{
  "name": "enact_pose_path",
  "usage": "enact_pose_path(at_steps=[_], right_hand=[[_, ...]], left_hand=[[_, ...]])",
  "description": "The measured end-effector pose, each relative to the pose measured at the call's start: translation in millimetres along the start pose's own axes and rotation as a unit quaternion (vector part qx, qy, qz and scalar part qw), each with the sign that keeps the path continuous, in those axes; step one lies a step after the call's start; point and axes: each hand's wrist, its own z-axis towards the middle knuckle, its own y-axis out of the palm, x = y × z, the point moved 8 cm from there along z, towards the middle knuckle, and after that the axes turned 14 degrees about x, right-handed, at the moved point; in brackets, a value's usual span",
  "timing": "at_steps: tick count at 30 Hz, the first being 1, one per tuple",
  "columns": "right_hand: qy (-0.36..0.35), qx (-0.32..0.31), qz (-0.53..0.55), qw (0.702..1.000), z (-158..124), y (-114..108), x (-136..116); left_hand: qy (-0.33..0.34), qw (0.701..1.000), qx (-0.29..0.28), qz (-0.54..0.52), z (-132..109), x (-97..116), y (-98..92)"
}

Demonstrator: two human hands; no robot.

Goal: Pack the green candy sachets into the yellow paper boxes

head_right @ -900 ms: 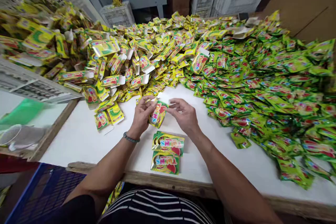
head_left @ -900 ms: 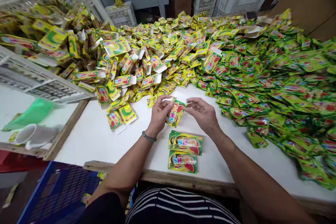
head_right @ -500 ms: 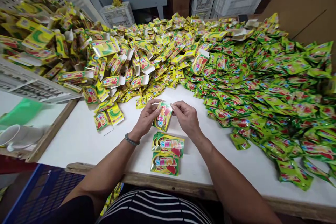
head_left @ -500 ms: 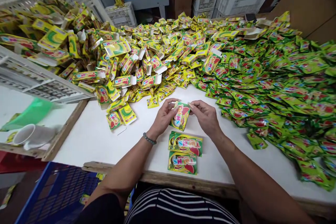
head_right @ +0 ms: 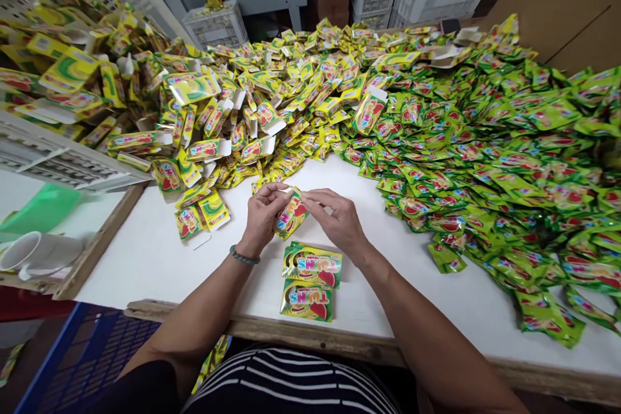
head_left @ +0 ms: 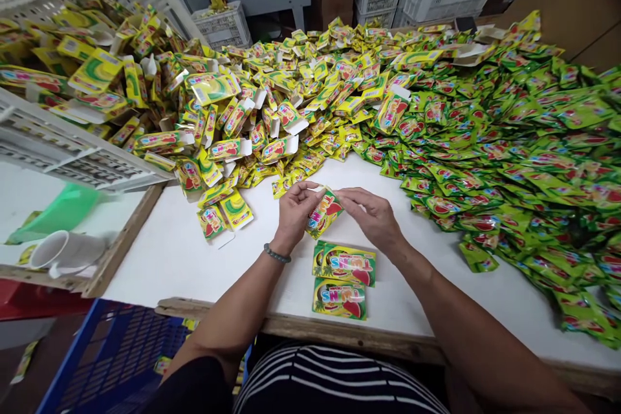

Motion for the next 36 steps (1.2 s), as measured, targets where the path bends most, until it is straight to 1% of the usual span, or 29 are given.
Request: enact_pose_path(at_steps=[2,4,5,7,10,13,17,19,21,23,25,27,29,30,33,36], right_hand=[[0.085,0.001,0.033,0.996,0,1,13],[0.167,0.006,0.065,0.984,-1,1,26],[0.198,0.007,0.081,0.977,-1,1,30],[0.23,0.005,0.103,0.968,-1,0,35],[0.248,-0.013,0.112,0.962,1,-3,37],[0.236,-0.041,0.107,0.965,3,-6,36],[0.183,-0.087,0.098,0.974,6,-7,29],[0.151,-0.098,0.094,0.979,5,-4,22],[0.102,-0.076,0.059,0.99,4,-3,13],[0.036,-0.022,-0.012,0.999,1,-4,2],[-0.007,0.026,-0.066,0.997,-4,-2,-6],[0.002,0.047,-0.064,0.997,-9,2,-5],[0.025,0.052,-0.04,0.998,-12,5,-1],[0.027,0.051,-0.034,0.998,-12,6,-1],[0.0,0.035,-0.032,0.999,-9,6,-3],[0.004,0.018,-0.029,0.999,-2,0,3]], left_hand=[[0.005,1.0,-0.01,0.015,-1,2,1.4],[0.012,0.999,-0.022,0.032,-2,4,2.9],[0.015,0.999,-0.027,0.039,-3,4,3.7],[0.016,0.998,-0.042,0.051,-3,4,5.6],[0.018,0.996,-0.063,0.065,-5,3,8.2],[0.034,0.994,-0.067,0.08,-5,3,7.8],[0.048,0.993,-0.061,0.09,-7,5,6.7],[0.054,0.994,-0.048,0.084,-8,6,5.7],[0.061,0.995,-0.029,0.074,-8,7,4.3],[0.062,0.996,-0.009,0.061,-8,7,2.9],[0.059,0.997,0.006,0.046,-8,6,1.7],[0.057,0.998,0.015,0.032,-7,5,0.7],[0.058,0.998,0.014,0.021,-6,5,0.0],[0.058,0.998,0.01,0.018,-6,5,-0.2],[0.053,0.998,-0.002,0.025,-3,5,0.1],[0.028,0.999,-0.012,0.044,-1,5,3.7]])
